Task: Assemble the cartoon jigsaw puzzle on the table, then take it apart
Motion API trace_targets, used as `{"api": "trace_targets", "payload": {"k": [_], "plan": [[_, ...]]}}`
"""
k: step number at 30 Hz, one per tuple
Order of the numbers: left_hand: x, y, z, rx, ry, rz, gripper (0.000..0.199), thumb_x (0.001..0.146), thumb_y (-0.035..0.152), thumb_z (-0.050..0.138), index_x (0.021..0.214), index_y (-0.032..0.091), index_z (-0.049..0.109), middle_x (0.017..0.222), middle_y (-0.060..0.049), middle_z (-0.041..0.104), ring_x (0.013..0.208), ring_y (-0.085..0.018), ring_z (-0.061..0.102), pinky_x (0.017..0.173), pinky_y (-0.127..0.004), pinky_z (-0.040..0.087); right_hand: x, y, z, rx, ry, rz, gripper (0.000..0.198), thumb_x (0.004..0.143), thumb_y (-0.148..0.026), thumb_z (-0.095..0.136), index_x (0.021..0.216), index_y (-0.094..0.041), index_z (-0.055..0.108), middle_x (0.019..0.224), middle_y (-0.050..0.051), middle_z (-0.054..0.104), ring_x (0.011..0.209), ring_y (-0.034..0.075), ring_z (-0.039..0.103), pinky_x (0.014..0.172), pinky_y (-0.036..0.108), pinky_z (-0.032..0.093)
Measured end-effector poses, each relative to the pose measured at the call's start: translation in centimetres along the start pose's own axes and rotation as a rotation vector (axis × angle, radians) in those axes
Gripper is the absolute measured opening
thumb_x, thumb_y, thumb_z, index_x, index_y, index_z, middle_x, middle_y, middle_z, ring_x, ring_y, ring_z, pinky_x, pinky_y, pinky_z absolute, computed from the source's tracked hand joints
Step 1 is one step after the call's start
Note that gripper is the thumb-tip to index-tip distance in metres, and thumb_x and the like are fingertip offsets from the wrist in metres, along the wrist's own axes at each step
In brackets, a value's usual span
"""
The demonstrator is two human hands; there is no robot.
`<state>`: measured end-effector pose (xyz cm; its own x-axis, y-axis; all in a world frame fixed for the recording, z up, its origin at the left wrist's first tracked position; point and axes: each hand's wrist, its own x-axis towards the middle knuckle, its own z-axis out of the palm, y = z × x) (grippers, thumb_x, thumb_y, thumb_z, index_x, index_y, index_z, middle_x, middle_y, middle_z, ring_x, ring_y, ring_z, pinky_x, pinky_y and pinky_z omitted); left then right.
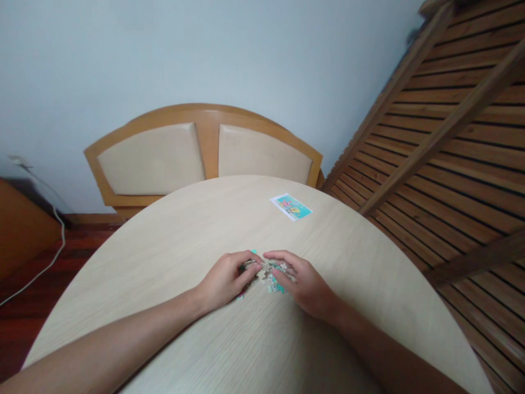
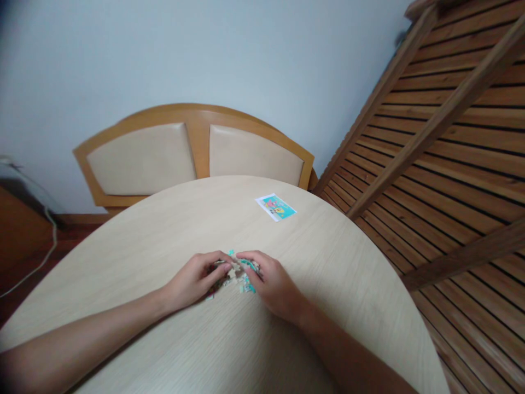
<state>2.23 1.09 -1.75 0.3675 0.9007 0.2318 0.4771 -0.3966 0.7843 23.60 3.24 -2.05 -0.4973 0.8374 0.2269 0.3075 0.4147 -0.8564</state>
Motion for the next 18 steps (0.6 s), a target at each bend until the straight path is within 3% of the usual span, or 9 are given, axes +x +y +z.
{"api": "trace_targets", "payload": {"k": [4, 9, 18], "plan": [[-0.08, 0.02, 0.12, -0.008, -0.011, -0.049, 0.024, 0.097, 0.035, 0.054, 0.1, 0.017, 0.069, 0.073, -0.001, 0.068, 0.065, -0.013, 0.06, 0.061, -0.021, 0.046, 0.01, -0.02, 0.83, 0.141, 0.015, 0.072, 0.027, 0.086, -0.028, 0.066, 0.111, -0.017, 0.068, 0.106, 0.009, 0.075, 0.096, 0.02, 0.072, 0.087, 0.035, 0.058], [-0.16, 0.0, 0.16, -0.033, -0.027, -0.067, 0.024, 0.095, 0.036, 0.058, 0.104, 0.017, 0.068, 0.071, 0.001, 0.066, 0.058, -0.012, 0.056, 0.055, -0.02, 0.043, 0.16, -0.13, 1.11, 0.104, 0.084, 0.091, 0.014, 0.089, -0.03, 0.06, 0.091, -0.018, 0.067, 0.084, 0.004, 0.074, 0.08, 0.017, 0.071, 0.074, 0.029, 0.057], [-0.12, 0.22, 0.3, 0.009, -0.004, -0.051, 0.024, 0.095, 0.036, 0.055, 0.099, 0.016, 0.069, 0.075, -0.001, 0.067, 0.06, -0.012, 0.053, 0.054, -0.02, 0.04, 0.0, -0.32, 0.72, 0.009, 0.092, 0.052, 0.011, 0.091, -0.027, 0.057, 0.094, -0.019, 0.065, 0.082, 0.002, 0.072, 0.079, 0.016, 0.068, 0.07, 0.024, 0.053]]}}
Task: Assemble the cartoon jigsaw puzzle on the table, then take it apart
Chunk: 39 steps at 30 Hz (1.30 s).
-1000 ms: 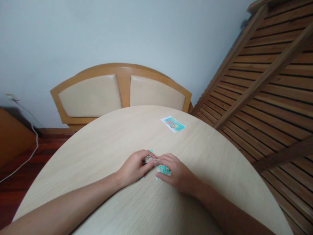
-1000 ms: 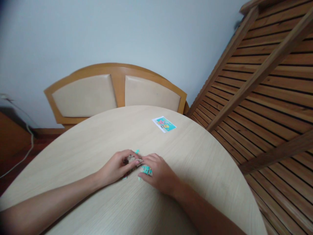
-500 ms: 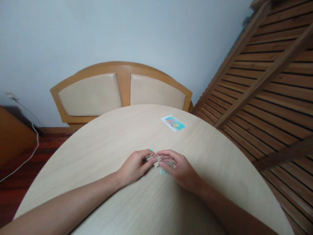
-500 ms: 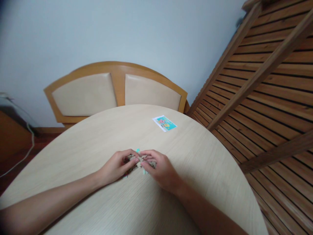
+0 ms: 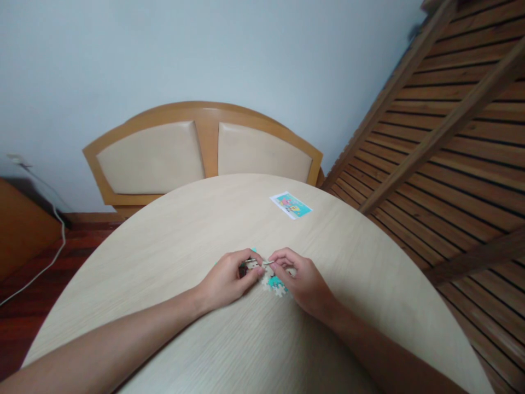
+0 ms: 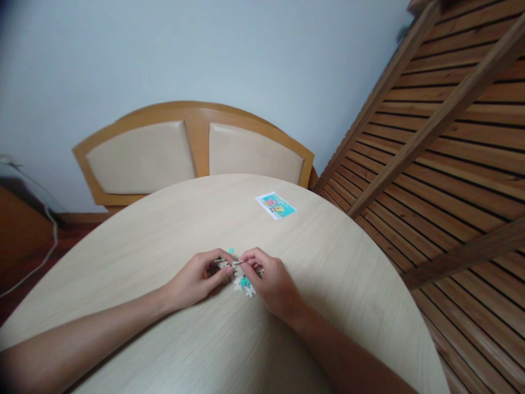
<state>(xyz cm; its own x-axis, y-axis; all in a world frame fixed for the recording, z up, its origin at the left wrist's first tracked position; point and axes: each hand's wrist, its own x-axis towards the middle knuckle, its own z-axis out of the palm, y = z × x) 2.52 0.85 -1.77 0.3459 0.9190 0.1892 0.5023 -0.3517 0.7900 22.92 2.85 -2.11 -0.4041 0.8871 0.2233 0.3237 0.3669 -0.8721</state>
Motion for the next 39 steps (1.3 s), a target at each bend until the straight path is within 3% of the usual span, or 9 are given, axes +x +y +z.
{"api": "trace_targets", "payload": {"k": [6, 11, 15, 19, 21, 24, 28, 35, 39], "plan": [[0.0, 0.0, 0.0, 0.087, -0.004, 0.069, 0.024, 0.097, 0.036, 0.054, 0.095, 0.018, 0.07, 0.083, -0.003, 0.07, 0.073, -0.016, 0.061, 0.065, -0.024, 0.045, -0.2, -0.8, 0.0, -0.045, -0.007, -0.036, 0.01, 0.09, -0.026, 0.058, 0.089, -0.019, 0.065, 0.084, 0.002, 0.073, 0.081, 0.016, 0.068, 0.075, 0.025, 0.052], [-0.2, 0.2, -0.1, 0.252, -0.005, 0.224, 0.018, 0.096, 0.031, 0.053, 0.091, 0.019, 0.066, 0.085, -0.006, 0.069, 0.081, -0.019, 0.062, 0.076, -0.03, 0.047, -0.2, -0.8, 0.2, -0.083, 0.032, 0.043, 0.011, 0.085, -0.026, 0.06, 0.076, -0.019, 0.061, 0.073, 0.001, 0.07, 0.07, 0.016, 0.065, 0.065, 0.024, 0.05], [-0.3, 0.3, -0.4, 0.272, 0.023, 0.241, 0.017, 0.096, 0.029, 0.053, 0.091, 0.02, 0.066, 0.083, -0.004, 0.068, 0.08, -0.019, 0.062, 0.076, -0.031, 0.047, 0.2, -0.4, -0.3, -0.095, 0.079, 0.082, 0.011, 0.084, -0.026, 0.058, 0.076, -0.02, 0.061, 0.072, 0.002, 0.07, 0.071, 0.018, 0.066, 0.067, 0.026, 0.051], [-0.2, 0.0, -1.0, 0.32, 0.054, 0.15, 0.015, 0.096, 0.028, 0.051, 0.093, 0.02, 0.064, 0.086, -0.004, 0.067, 0.083, -0.02, 0.061, 0.076, -0.032, 0.048, 0.1, -0.3, -1.5, -0.337, 0.014, -0.022, 0.014, 0.083, -0.028, 0.065, 0.091, -0.018, 0.069, 0.095, 0.008, 0.072, 0.093, 0.024, 0.066, 0.089, 0.037, 0.05], [-0.2, -0.4, -1.3, 0.372, 0.039, 0.127, 0.014, 0.093, 0.026, 0.054, 0.102, 0.02, 0.063, 0.094, -0.007, 0.066, 0.09, -0.023, 0.061, 0.081, -0.036, 0.05, -0.3, -0.4, -2.1, -0.47, -0.045, -0.063, 0.036, 0.075, -0.034, 0.077, 0.106, -0.017, 0.07, 0.112, 0.012, 0.069, 0.106, 0.029, 0.061, 0.098, 0.043, 0.046], [-0.4, -0.8, -1.5, 0.452, -0.008, 0.154, 0.039, 0.084, 0.027, 0.064, 0.121, 0.017, 0.057, 0.116, -0.013, 0.063, 0.107, -0.029, 0.058, 0.094, -0.045, 0.049, -0.9, -0.7, -2.3, -0.54, -0.17, -0.045, 0.044, 0.072, -0.035, 0.082, 0.111, -0.018, 0.071, 0.116, 0.012, 0.067, 0.109, 0.03, 0.06, 0.099, 0.044, 0.046], [-0.7, -1.1, -1.4, 0.457, -0.062, 0.2, 0.05, 0.087, 0.028, 0.064, 0.133, 0.017, 0.051, 0.132, -0.014, 0.058, 0.123, -0.031, 0.051, 0.107, -0.05, 0.042, -0.9, -0.8, -1.9, -0.452, -0.219, -0.023, 0.014, 0.083, -0.017, 0.069, 0.096, -0.019, 0.073, 0.1, 0.007, 0.072, 0.099, 0.024, 0.065, 0.094, 0.037, 0.047], [-0.3, -0.9, -1.0, 0.197, -0.13, 0.106, 0.034, 0.088, 0.013, 0.059, 0.121, 0.02, 0.061, 0.112, -0.007, 0.068, 0.104, -0.022, 0.062, 0.093, -0.037, 0.05, 0.0, -0.1, -1.4, -0.071, -0.1, 0.068, 0.016, 0.084, -0.012, 0.058, 0.092, -0.018, 0.071, 0.092, 0.003, 0.074, 0.086, 0.018, 0.068, 0.078, 0.028, 0.051], [0.0, -0.7, -0.7, 0.037, -0.079, 0.046, 0.028, 0.085, 0.012, 0.059, 0.11, 0.02, 0.067, 0.106, -0.005, 0.071, 0.098, -0.02, 0.065, 0.09, -0.033, 0.051, 0.3, -0.4, -1.9, 0.038, -0.111, 0.057, 0.021, 0.09, -0.016, 0.051, 0.098, -0.018, 0.07, 0.098, 0.004, 0.074, 0.094, 0.018, 0.068, 0.084, 0.028, 0.052]]}}
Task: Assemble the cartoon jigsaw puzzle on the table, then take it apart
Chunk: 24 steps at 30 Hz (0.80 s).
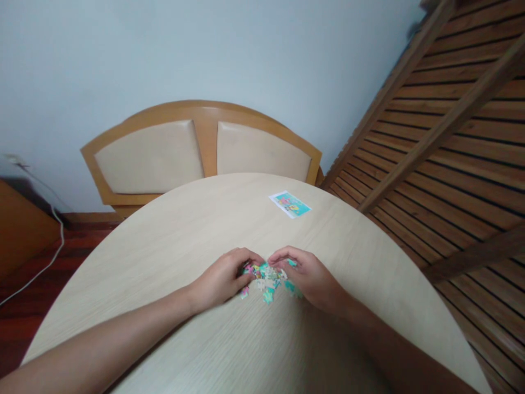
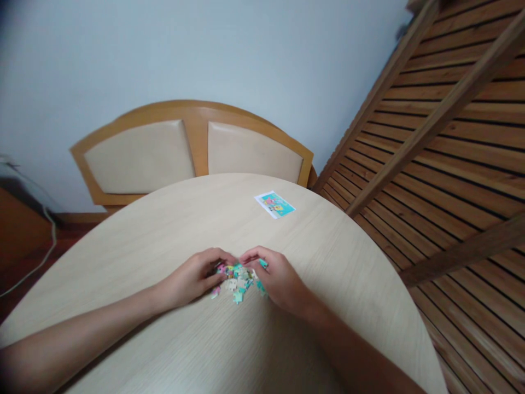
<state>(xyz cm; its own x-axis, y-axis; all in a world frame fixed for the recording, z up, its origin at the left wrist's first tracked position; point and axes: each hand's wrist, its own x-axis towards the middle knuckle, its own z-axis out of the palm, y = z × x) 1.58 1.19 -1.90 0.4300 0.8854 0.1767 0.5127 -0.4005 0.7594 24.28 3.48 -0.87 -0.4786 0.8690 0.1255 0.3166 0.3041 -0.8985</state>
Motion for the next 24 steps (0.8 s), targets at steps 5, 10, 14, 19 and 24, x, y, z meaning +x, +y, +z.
{"api": "trace_targets", "payload": {"k": [5, 10, 14, 19, 24], "plan": [[0.3, 0.1, -0.4, -0.197, 0.029, -0.048, 0.022, 0.094, 0.02, 0.05, 0.107, 0.018, 0.067, 0.102, -0.006, 0.073, 0.093, -0.018, 0.067, 0.083, -0.031, 0.055, -0.8, -0.5, -1.3, -0.245, -0.095, -0.108, 0.033, 0.094, -0.02, 0.047, 0.123, -0.02, 0.064, 0.123, 0.008, 0.068, 0.116, 0.021, 0.062, 0.104, 0.037, 0.046], [-0.4, 0.2, -2.0, 0.087, -0.052, 0.025, 0.034, 0.09, 0.024, 0.06, 0.124, 0.021, 0.06, 0.123, -0.009, 0.066, 0.113, -0.023, 0.06, 0.101, -0.04, 0.048, -2.2, -0.3, -1.1, -0.592, -0.142, -0.069, 0.078, 0.073, -0.045, 0.081, 0.139, -0.011, 0.055, 0.142, 0.019, 0.055, 0.13, 0.035, 0.049, 0.111, 0.05, 0.039], [-1.3, 0.0, -3.2, 0.275, -0.184, 0.046, 0.063, 0.077, 0.032, 0.077, 0.133, 0.019, 0.054, 0.131, -0.013, 0.058, 0.119, -0.03, 0.054, 0.103, -0.045, 0.046, -2.4, 0.2, 0.3, -0.617, -0.142, -0.118, 0.053, 0.08, -0.031, 0.078, 0.129, -0.016, 0.064, 0.136, 0.015, 0.061, 0.126, 0.031, 0.053, 0.109, 0.047, 0.042], [-1.2, -0.1, -2.8, 0.29, -0.245, 0.048, 0.041, 0.078, 0.015, 0.067, 0.119, 0.02, 0.063, 0.112, -0.009, 0.065, 0.102, -0.024, 0.061, 0.09, -0.035, 0.05, -1.6, 0.6, 1.2, -0.531, -0.092, -0.271, 0.027, 0.082, -0.017, 0.073, 0.109, -0.017, 0.071, 0.116, 0.01, 0.071, 0.113, 0.025, 0.062, 0.102, 0.041, 0.047], [-0.8, 0.3, -1.6, 0.198, -0.181, -0.031, 0.03, 0.082, 0.012, 0.058, 0.109, 0.021, 0.067, 0.1, -0.004, 0.071, 0.086, -0.018, 0.064, 0.078, -0.027, 0.05, -0.7, 0.5, 1.3, -0.529, -0.065, -0.269, 0.017, 0.083, -0.008, 0.066, 0.096, -0.018, 0.071, 0.099, 0.005, 0.075, 0.096, 0.021, 0.068, 0.09, 0.034, 0.051]]}}
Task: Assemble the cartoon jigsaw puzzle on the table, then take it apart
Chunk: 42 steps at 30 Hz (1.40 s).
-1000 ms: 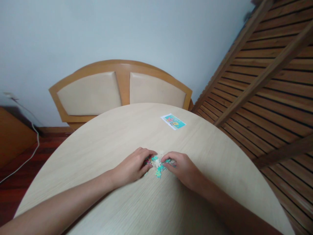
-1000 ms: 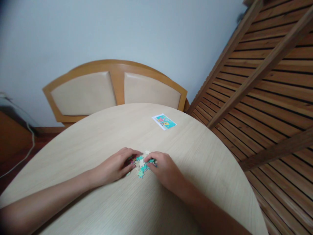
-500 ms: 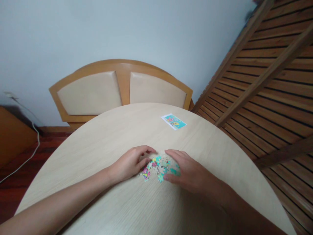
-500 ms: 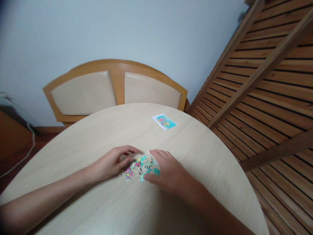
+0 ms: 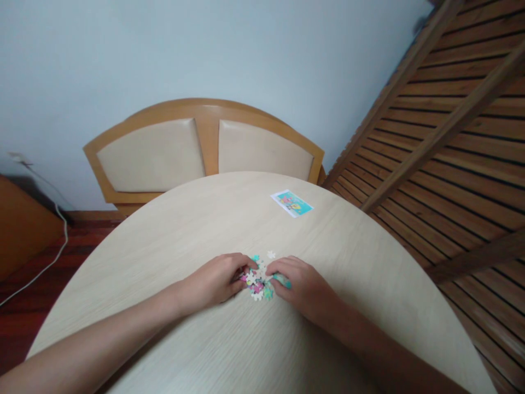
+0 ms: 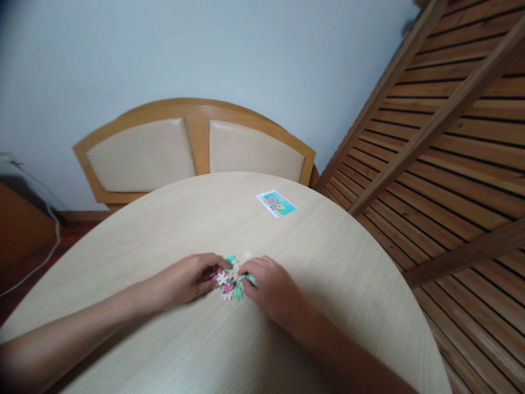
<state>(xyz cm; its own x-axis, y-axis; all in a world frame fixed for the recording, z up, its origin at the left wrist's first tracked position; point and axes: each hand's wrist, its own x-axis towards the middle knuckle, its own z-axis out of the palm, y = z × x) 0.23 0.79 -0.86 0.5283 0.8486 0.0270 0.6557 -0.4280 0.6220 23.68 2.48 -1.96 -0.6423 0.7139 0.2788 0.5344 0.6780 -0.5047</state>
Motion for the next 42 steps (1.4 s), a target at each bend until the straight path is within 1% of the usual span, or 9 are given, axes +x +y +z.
{"api": "trace_targets", "payload": {"k": [7, 10, 13, 17, 21, 30, 34, 39, 42], "plan": [[0.4, 0.8, -0.5, -0.124, 0.16, -0.041, 0.018, 0.093, 0.026, 0.054, 0.098, 0.018, 0.069, 0.088, -0.003, 0.072, 0.072, -0.015, 0.061, 0.067, -0.025, 0.047, 0.4, 0.5, -0.4, 0.005, 0.09, 0.096, 0.017, 0.089, -0.014, 0.061, 0.103, -0.018, 0.07, 0.099, 0.006, 0.075, 0.093, 0.02, 0.069, 0.087, 0.033, 0.053], [0.1, 0.7, -1.4, -0.142, 0.155, -0.075, 0.022, 0.095, 0.033, 0.053, 0.103, 0.019, 0.068, 0.09, -0.003, 0.071, 0.069, -0.014, 0.06, 0.064, -0.025, 0.047, -0.2, -0.3, -0.3, -0.067, 0.091, 0.063, 0.043, 0.079, -0.034, 0.077, 0.116, -0.015, 0.066, 0.116, 0.012, 0.071, 0.108, 0.028, 0.064, 0.098, 0.044, 0.05], [-0.6, 0.5, -2.6, -0.056, 0.06, -0.074, 0.03, 0.089, 0.034, 0.063, 0.116, 0.021, 0.065, 0.108, -0.005, 0.07, 0.088, -0.019, 0.064, 0.077, -0.028, 0.05, -0.7, -1.1, 0.3, -0.107, 0.042, -0.005, 0.061, 0.07, -0.039, 0.085, 0.121, -0.014, 0.064, 0.124, 0.015, 0.068, 0.111, 0.032, 0.061, 0.099, 0.048, 0.05], [-1.4, 0.4, -3.4, 0.116, -0.105, -0.056, 0.063, 0.072, 0.033, 0.078, 0.129, 0.021, 0.057, 0.122, -0.01, 0.063, 0.109, -0.027, 0.059, 0.093, -0.035, 0.047, -0.4, -1.0, 1.0, -0.135, 0.029, -0.086, 0.032, 0.085, -0.016, 0.067, 0.118, -0.016, 0.066, 0.113, 0.011, 0.072, 0.105, 0.026, 0.064, 0.094, 0.043, 0.053], [-1.2, 0.5, -2.9, 0.217, -0.139, -0.076, 0.043, 0.074, 0.018, 0.066, 0.117, 0.018, 0.063, 0.108, -0.01, 0.067, 0.097, -0.025, 0.062, 0.083, -0.033, 0.049, 0.5, -0.2, 1.0, -0.163, 0.015, -0.105, 0.029, 0.089, -0.005, 0.054, 0.112, -0.015, 0.069, 0.104, 0.011, 0.074, 0.099, 0.024, 0.066, 0.09, 0.04, 0.054], [-0.1, -0.1, -0.7, 0.063, 0.055, 0.003, 0.041, 0.07, 0.006, 0.052, 0.105, 0.019, 0.067, 0.098, -0.005, 0.07, 0.086, -0.019, 0.062, 0.08, -0.03, 0.048, 0.8, 0.0, 0.8, 0.331, 0.11, 0.179, 0.016, 0.091, -0.02, 0.057, 0.102, -0.019, 0.069, 0.1, 0.005, 0.075, 0.085, 0.017, 0.071, 0.079, 0.028, 0.058], [0.3, -0.2, -0.6, -0.125, 0.119, -0.002, 0.021, 0.082, 0.013, 0.054, 0.098, 0.019, 0.068, 0.091, -0.002, 0.069, 0.078, -0.015, 0.061, 0.072, -0.026, 0.048, 0.7, -0.1, -0.3, 0.489, 0.065, 0.269, 0.017, 0.093, -0.029, 0.057, 0.1, -0.018, 0.068, 0.092, 0.004, 0.076, 0.085, 0.017, 0.072, 0.076, 0.027, 0.058], [0.3, 0.1, -1.1, -0.234, 0.174, -0.038, 0.016, 0.094, 0.027, 0.056, 0.101, 0.018, 0.067, 0.093, -0.003, 0.071, 0.076, -0.014, 0.062, 0.073, -0.028, 0.051, -0.2, -0.2, -3.0, 0.218, -0.006, 0.227, 0.025, 0.096, -0.032, 0.054, 0.114, -0.02, 0.067, 0.11, 0.007, 0.073, 0.098, 0.02, 0.07, 0.086, 0.032, 0.054], [0.0, 0.4, -1.4, -0.13, 0.123, 0.007, 0.023, 0.092, 0.033, 0.063, 0.11, 0.02, 0.066, 0.107, -0.006, 0.071, 0.093, -0.019, 0.064, 0.087, -0.035, 0.052, -1.5, -0.4, -4.5, -0.069, -0.036, 0.26, 0.043, 0.08, -0.041, 0.074, 0.117, -0.02, 0.067, 0.116, 0.01, 0.07, 0.101, 0.026, 0.067, 0.088, 0.037, 0.053]]}}
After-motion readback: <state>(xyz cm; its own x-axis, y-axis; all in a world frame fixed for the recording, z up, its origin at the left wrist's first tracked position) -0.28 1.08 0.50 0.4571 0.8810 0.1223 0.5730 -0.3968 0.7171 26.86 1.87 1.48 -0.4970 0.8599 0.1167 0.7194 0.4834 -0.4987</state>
